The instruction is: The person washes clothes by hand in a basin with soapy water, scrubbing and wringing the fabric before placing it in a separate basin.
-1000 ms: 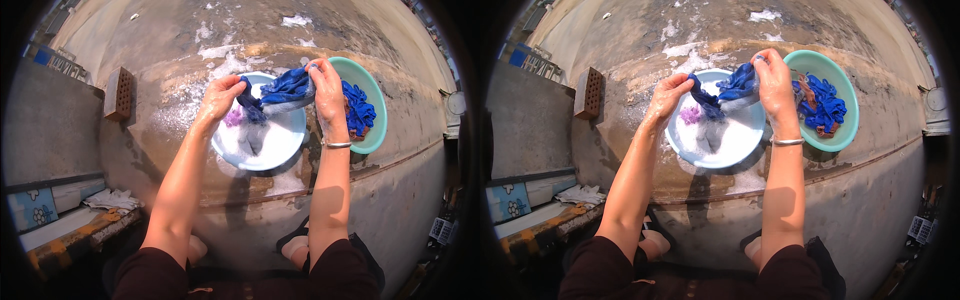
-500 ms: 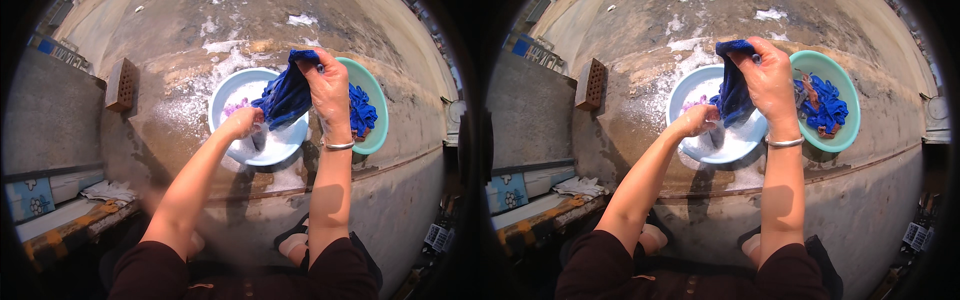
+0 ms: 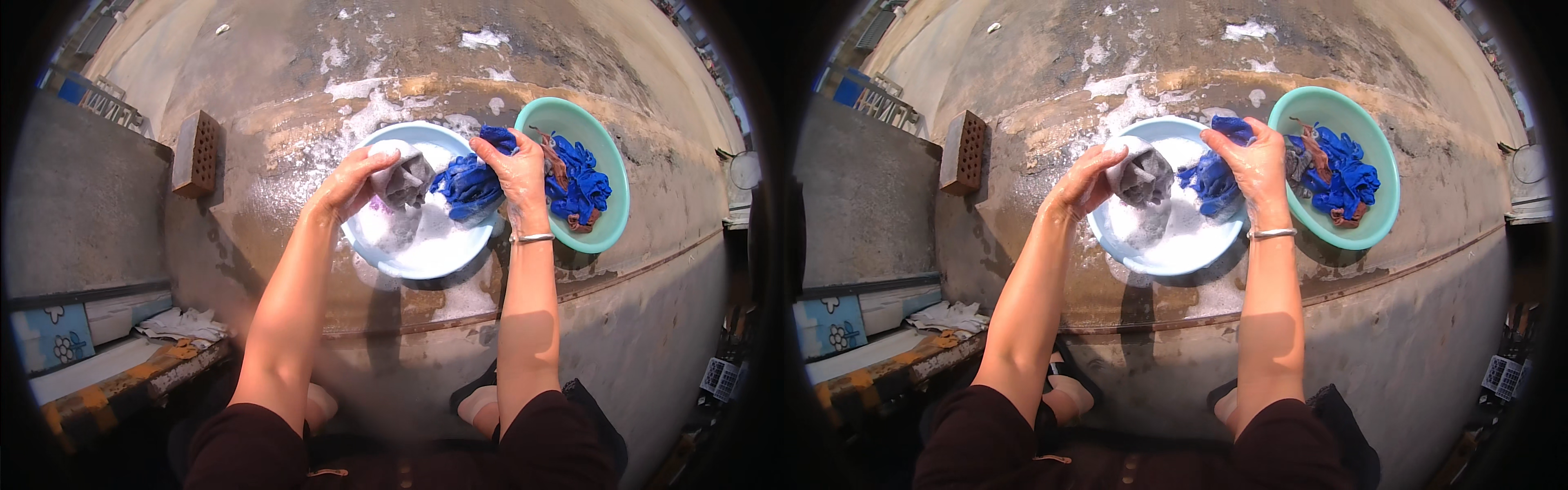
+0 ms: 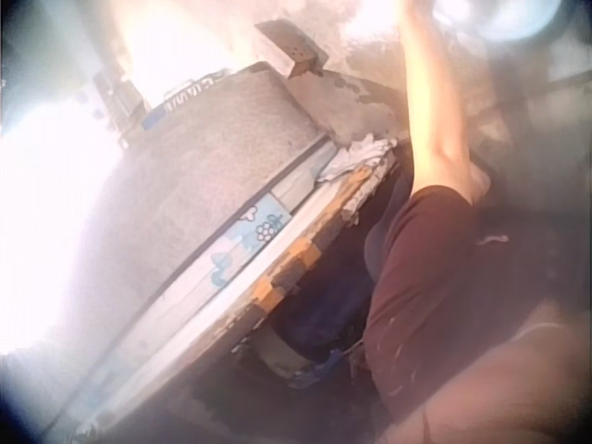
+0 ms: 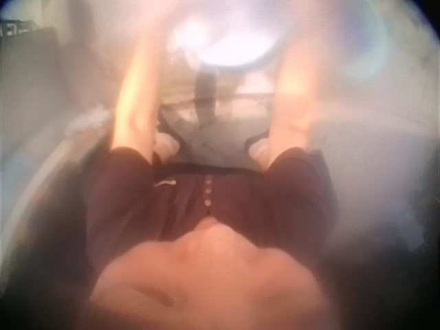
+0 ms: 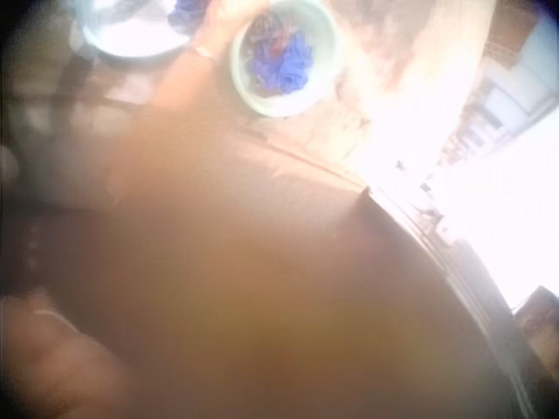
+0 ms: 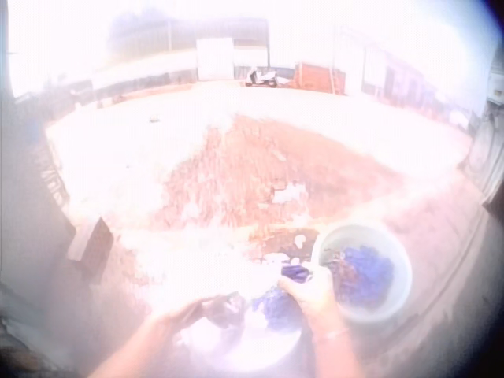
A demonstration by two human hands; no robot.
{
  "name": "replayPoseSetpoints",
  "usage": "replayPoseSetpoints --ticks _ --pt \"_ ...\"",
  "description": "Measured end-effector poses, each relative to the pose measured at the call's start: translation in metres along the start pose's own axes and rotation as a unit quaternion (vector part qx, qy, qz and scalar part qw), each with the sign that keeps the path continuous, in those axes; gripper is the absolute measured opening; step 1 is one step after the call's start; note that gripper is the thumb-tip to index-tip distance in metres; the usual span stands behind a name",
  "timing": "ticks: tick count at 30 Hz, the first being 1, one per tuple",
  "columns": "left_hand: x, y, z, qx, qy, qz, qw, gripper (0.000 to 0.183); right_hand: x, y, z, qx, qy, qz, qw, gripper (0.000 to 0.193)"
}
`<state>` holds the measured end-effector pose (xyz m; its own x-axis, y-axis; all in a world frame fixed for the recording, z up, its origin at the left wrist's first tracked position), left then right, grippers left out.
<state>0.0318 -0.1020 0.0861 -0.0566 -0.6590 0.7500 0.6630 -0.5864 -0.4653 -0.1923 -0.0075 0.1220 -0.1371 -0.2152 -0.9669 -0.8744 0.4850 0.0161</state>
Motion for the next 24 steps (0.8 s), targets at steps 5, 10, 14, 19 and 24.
replayPoseSetpoints --ticks 5,10,14,19,24 --pt "0.001 -0.011 0.005 -0.013 -0.055 0.068 0.996 0.049 0.027 -0.012 0.012 -0.067 -0.029 0.021 0.997 0.019" --pt "-0.002 -0.007 0.005 -0.027 -0.056 0.168 0.984 0.055 0.037 -0.015 0.025 -0.195 -0.059 -0.031 0.979 0.037" --pt "-0.004 0.003 -0.002 -0.078 -0.026 0.254 0.964 0.048 0.038 -0.024 0.038 -0.131 -0.037 -0.004 0.991 0.028" --pt "-0.008 0.001 -0.004 -0.053 -0.004 0.236 0.970 0.042 0.019 -0.045 0.037 -0.118 0.072 -0.027 0.990 0.028" --pt "-0.009 -0.010 -0.005 -0.024 -0.027 0.174 0.984 0.048 0.029 -0.061 0.028 -0.099 0.102 0.115 0.983 0.020"
Point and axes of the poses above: each hand's wrist, its own z-axis away from the middle knuckle, its own y-axis out of the back of the hand, x = y × z, the point moved 2 cm from there along -z, towards the middle knuckle, and after that the axes turned 12 degrees about y, right-handed, at the moved point
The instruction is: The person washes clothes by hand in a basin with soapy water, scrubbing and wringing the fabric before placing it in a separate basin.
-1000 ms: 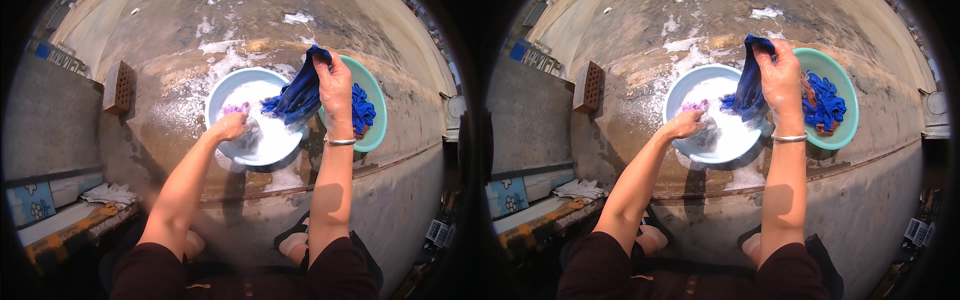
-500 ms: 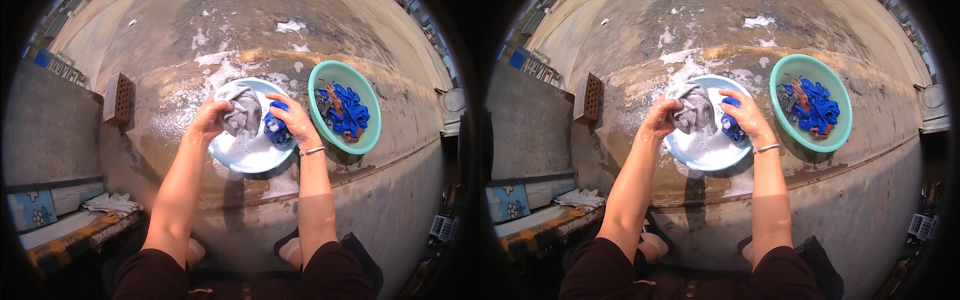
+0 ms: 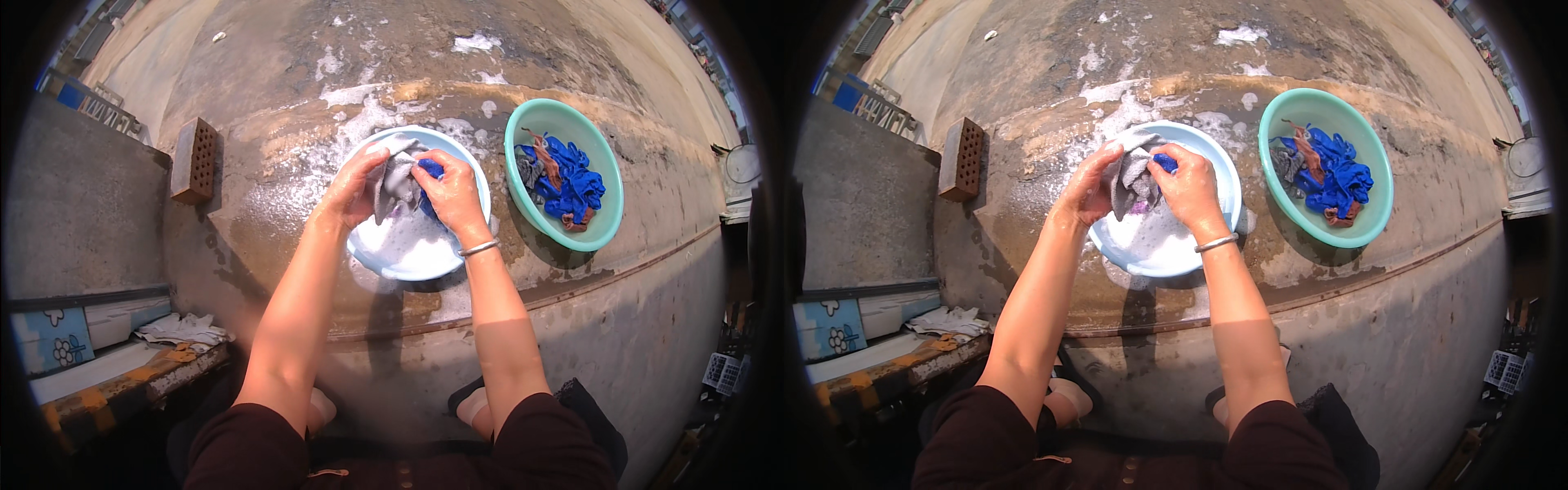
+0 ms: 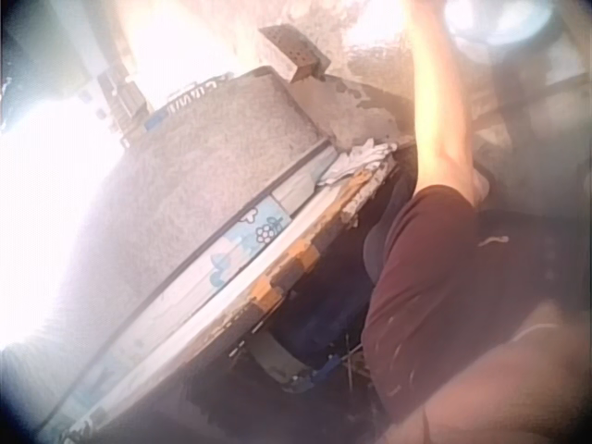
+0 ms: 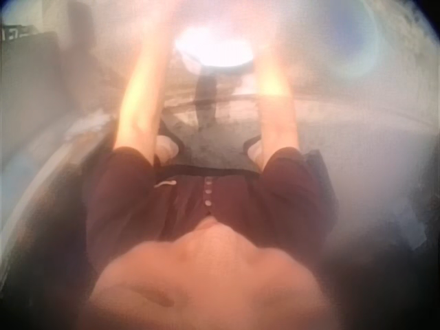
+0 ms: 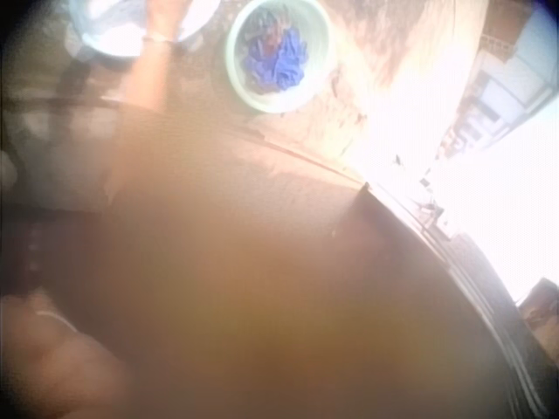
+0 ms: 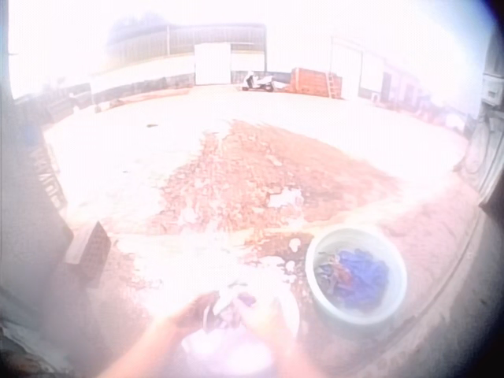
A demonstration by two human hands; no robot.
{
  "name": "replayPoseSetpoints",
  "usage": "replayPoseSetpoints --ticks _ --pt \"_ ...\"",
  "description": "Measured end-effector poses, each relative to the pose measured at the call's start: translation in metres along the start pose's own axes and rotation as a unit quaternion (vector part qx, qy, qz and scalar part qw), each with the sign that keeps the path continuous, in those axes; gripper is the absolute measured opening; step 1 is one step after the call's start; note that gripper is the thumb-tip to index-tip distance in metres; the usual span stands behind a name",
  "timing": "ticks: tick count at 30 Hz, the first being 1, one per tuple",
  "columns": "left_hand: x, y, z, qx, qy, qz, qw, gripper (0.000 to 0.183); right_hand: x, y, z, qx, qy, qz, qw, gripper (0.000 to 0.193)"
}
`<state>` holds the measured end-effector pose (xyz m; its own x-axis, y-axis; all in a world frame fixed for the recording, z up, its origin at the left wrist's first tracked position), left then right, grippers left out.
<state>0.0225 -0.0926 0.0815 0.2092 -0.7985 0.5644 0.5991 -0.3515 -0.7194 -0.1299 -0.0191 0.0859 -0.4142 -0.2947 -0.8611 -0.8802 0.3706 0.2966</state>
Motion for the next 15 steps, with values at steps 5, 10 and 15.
replayPoseSetpoints --ticks 5,10,15 --pt "0.003 -0.008 0.003 0.153 -0.115 -0.416 0.889 0.060 0.012 0.020 -0.005 0.005 -0.023 0.017 1.000 0.021" --pt "0.018 -0.001 0.001 0.351 -0.116 -0.602 0.708 0.032 0.014 0.049 -0.008 0.011 -0.084 0.053 0.995 0.022" --pt "0.014 0.021 -0.010 0.203 -0.100 -0.476 0.850 0.040 0.002 0.050 -0.014 -0.021 -0.071 0.087 0.993 0.019"
Point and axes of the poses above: each hand's wrist, its own z-axis away from the middle knuckle, its own y-axis out of the back of the hand, x = y × z, the point moved 2 cm from there along -z, towards the middle knuckle, and after that the axes turned 12 degrees about y, right-handed, at the moved point
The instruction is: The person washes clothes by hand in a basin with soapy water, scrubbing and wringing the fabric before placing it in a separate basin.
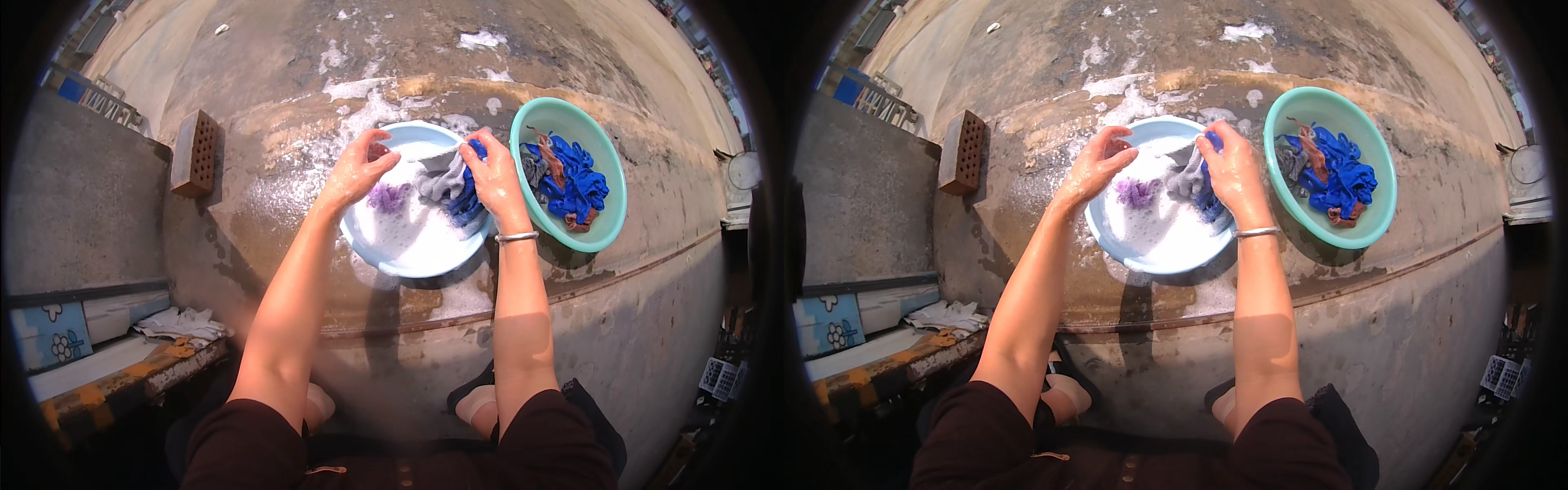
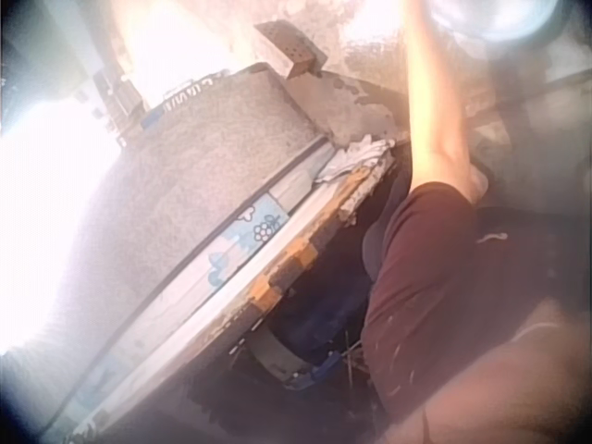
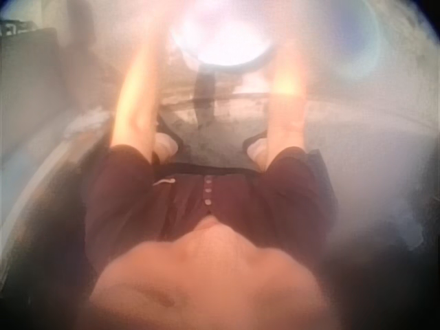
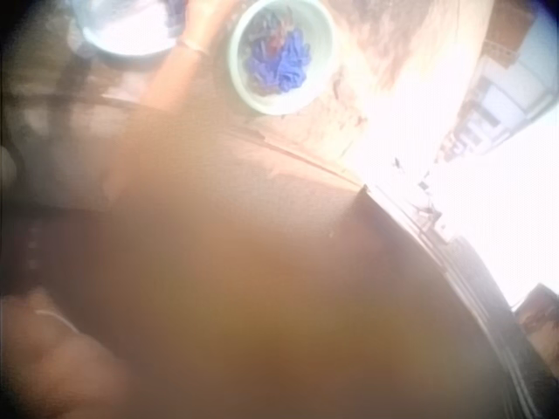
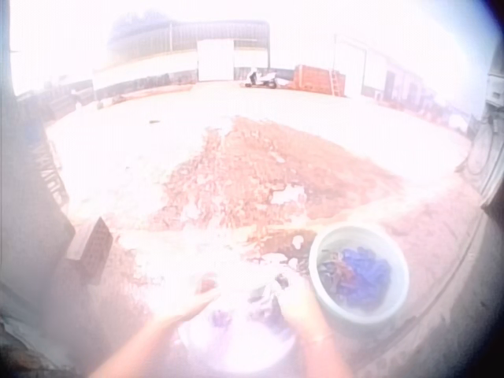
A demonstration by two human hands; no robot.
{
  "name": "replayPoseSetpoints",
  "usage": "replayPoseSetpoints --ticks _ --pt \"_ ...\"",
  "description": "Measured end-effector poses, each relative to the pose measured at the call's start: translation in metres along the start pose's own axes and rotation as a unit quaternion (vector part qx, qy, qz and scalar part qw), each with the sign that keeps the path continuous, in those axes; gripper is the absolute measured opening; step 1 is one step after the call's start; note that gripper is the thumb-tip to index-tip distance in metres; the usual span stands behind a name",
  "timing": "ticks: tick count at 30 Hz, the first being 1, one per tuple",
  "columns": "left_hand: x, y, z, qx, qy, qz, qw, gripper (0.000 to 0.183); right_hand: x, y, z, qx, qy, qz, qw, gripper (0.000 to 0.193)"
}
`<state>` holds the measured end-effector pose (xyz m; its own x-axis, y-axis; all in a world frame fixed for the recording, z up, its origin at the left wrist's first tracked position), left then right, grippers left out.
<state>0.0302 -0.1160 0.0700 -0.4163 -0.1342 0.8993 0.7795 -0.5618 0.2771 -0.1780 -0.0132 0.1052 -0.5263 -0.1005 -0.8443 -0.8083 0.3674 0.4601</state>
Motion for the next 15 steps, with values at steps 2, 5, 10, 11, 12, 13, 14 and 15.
replayPoseSetpoints --ticks 2,5,10,11,12,13,14,15 --pt "0.005 -0.028 0.008 0.058 -0.219 -0.142 0.964 0.042 -0.006 -0.010 0.002 -0.056 0.093 -0.010 0.994 0.020" --pt "0.001 -0.034 0.005 0.025 -0.162 -0.146 0.976 0.035 -0.010 -0.015 0.004 -0.089 0.080 -0.033 0.992 0.019" --pt "-0.007 -0.007 -0.011 0.008 -0.040 -0.052 0.998 0.023 -0.007 0.014 0.007 -0.011 0.041 0.139 0.989 0.019" --pt "-0.021 -0.008 -0.010 0.063 -0.039 -0.173 0.982 0.034 -0.012 0.017 0.006 0.008 0.042 0.134 0.990 0.020" --pt "-0.034 -0.018 -0.005 0.068 -0.006 -0.277 0.959 0.035 -0.011 0.015 0.004 0.006 0.028 0.120 0.992 0.023" --pt "-0.048 -0.031 0.003 0.072 0.026 -0.377 0.923 0.035 -0.010 0.011 0.001 0.004 0.014 0.106 0.994 0.026" --pt "-0.064 -0.041 0.009 0.076 0.047 -0.415 0.905 0.035 -0.011 0.006 0.000 0.001 0.000 0.090 0.996 0.029" --pt "-0.076 -0.047 0.013 0.081 0.069 -0.452 0.886 0.036 -0.013 0.004 0.000 -0.002 -0.008 0.091 0.996 0.033"
Point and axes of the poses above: each hand's wrist, its own z-axis away from the middle knuckle, its own y-axis out of the back of the hand, x = y × z, the point moved 2 cm from there along -z, towards the middle knuckle, and after that the axes turned 12 degrees about y, right-handed, at the moved point
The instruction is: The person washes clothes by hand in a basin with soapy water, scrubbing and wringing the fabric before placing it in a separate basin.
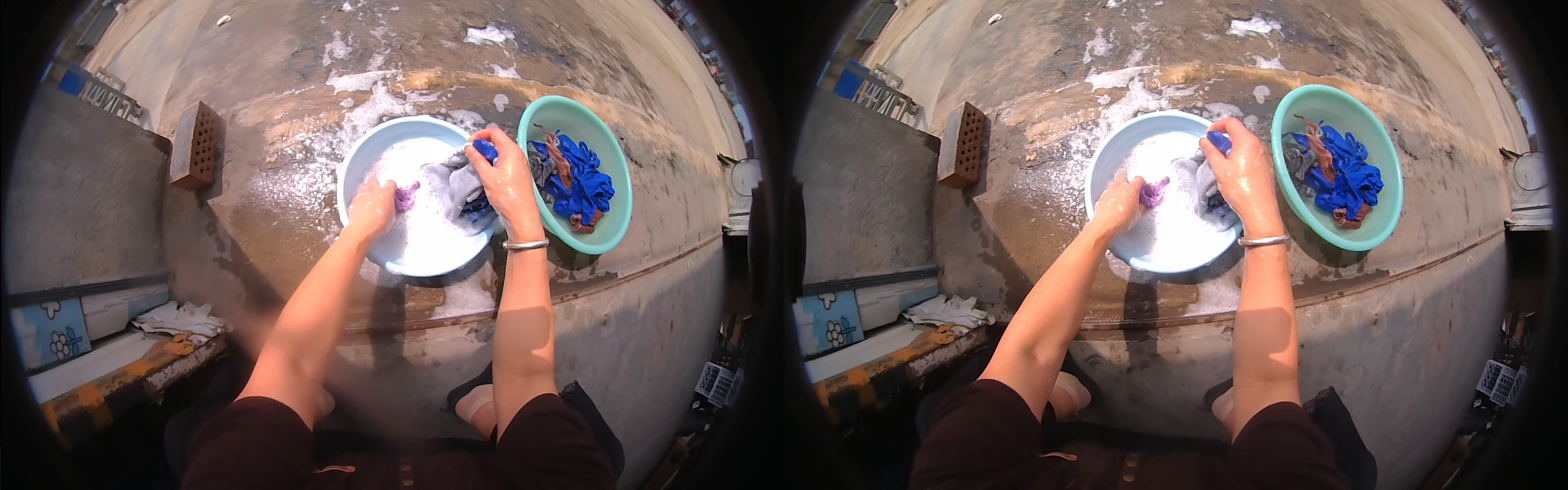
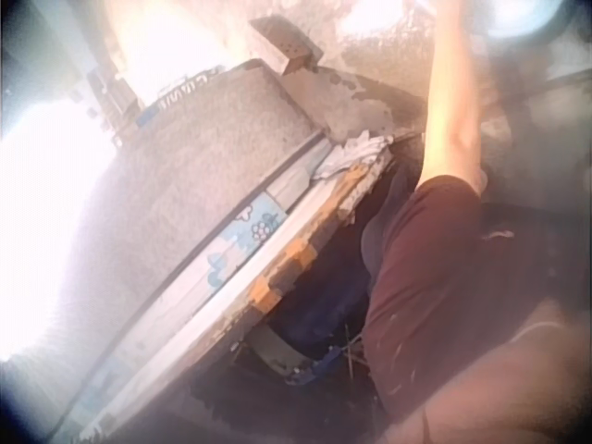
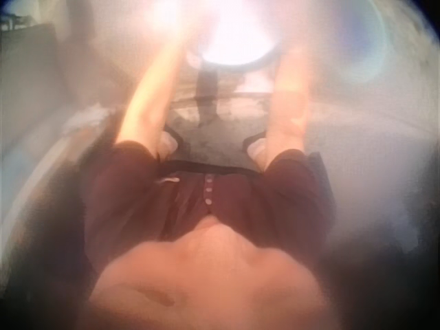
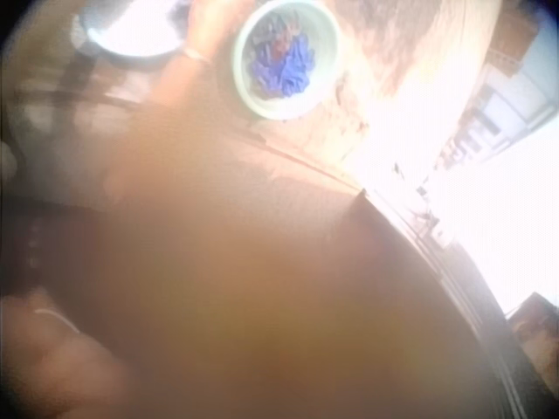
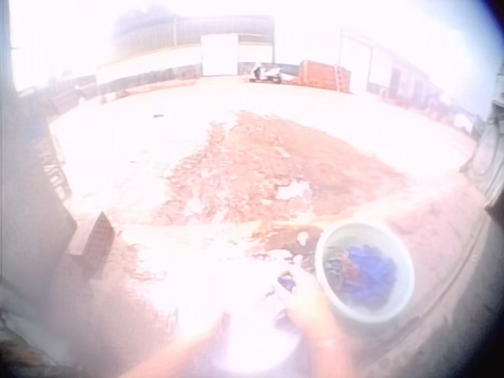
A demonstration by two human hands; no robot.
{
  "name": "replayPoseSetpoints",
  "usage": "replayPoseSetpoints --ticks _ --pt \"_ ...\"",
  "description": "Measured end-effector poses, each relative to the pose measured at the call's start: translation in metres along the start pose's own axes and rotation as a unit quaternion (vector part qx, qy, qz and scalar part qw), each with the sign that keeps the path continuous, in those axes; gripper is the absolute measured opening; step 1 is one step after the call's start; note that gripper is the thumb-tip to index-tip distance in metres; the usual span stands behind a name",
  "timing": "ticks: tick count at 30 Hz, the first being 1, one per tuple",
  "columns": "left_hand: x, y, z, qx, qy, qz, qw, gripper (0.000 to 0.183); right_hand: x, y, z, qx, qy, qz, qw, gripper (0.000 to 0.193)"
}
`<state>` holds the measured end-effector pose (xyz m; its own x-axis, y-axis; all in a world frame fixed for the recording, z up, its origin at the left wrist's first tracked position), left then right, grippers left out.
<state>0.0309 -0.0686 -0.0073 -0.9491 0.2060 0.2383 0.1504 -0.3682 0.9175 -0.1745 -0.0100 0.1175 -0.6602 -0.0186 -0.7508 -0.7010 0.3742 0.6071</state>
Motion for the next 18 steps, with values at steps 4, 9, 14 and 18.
replayPoseSetpoints --ticks 4,9,14,18 --pt "-0.007 0.008 -0.017 -0.172 0.011 0.366 0.915 0.024 0.015 0.001 0.010 -0.023 -0.008 0.012 1.000 0.053" --pt "0.005 0.078 -0.012 -0.301 -0.007 0.673 0.676 0.030 0.034 -0.009 0.012 -0.133 0.006 -0.085 0.987 0.057" --pt "0.016 0.096 -0.004 -0.323 -0.020 0.782 0.533 0.034 0.030 -0.027 0.018 -0.195 0.016 -0.220 0.956 0.057" --pt "0.020 0.098 0.001 -0.323 -0.044 0.759 0.563 0.035 0.031 -0.035 0.022 -0.157 -0.056 -0.436 0.884 0.048"
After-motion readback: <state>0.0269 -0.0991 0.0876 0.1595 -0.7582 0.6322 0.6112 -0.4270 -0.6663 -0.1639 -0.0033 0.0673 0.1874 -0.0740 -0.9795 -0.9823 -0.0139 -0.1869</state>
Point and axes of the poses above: each hand's wrist, its own z-axis away from the middle knuckle, its own y-axis out of the back of the hand, x = y × z, the point moved 2 cm from there along -z, towards the middle knuckle, and after that the axes turned 12 degrees about y, right-handed, at the moved point
